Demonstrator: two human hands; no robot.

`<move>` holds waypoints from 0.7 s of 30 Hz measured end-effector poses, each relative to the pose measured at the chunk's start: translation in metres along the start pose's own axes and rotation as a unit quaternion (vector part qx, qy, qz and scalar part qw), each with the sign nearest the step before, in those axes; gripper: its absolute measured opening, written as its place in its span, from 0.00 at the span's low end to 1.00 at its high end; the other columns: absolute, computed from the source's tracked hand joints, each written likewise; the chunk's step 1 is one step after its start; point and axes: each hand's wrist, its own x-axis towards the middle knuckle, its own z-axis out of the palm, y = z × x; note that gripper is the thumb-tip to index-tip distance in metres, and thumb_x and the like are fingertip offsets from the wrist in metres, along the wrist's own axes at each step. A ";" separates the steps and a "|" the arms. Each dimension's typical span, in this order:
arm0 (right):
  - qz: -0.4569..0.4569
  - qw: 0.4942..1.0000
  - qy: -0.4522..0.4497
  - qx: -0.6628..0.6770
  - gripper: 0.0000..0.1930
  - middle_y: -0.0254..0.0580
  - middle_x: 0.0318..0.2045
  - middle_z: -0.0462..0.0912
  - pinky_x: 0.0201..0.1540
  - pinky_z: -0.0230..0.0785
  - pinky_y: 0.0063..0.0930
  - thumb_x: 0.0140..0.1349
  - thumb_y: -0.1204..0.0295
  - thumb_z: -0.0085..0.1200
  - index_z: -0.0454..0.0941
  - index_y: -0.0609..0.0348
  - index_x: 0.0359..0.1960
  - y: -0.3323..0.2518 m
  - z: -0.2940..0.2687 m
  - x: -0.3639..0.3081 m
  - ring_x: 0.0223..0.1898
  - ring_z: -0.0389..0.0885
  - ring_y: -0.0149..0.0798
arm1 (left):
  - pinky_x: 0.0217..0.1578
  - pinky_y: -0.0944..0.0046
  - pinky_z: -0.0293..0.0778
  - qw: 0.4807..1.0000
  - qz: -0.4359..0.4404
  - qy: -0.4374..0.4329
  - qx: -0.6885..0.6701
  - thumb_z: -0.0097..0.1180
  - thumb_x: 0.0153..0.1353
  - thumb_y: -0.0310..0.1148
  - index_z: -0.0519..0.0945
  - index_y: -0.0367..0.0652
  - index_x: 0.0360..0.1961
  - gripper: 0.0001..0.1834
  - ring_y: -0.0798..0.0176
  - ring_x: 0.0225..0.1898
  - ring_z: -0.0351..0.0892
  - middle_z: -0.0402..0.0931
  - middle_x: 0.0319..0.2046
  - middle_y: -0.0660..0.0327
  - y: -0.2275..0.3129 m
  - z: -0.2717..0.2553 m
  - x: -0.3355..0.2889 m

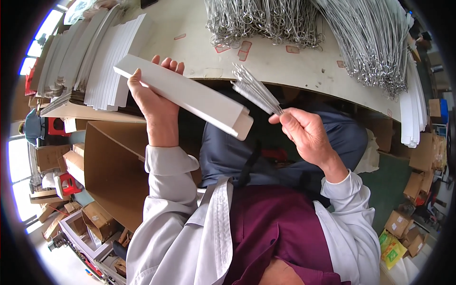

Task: The recorder is taking bundles of wire brushes and inserting them into white plastic sleeves at a workbench.

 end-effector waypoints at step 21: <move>0.131 0.987 -0.089 -0.010 0.18 0.25 0.18 0.70 0.25 0.58 0.20 0.77 0.64 0.51 0.86 0.67 0.36 0.007 -0.024 -0.022 0.22 0.63 0.20 | 0.41 0.53 0.75 0.996 0.072 -0.052 -0.026 0.35 0.71 0.42 0.68 0.25 0.54 0.26 0.51 0.39 0.69 0.68 0.40 0.45 -0.004 0.004 0.017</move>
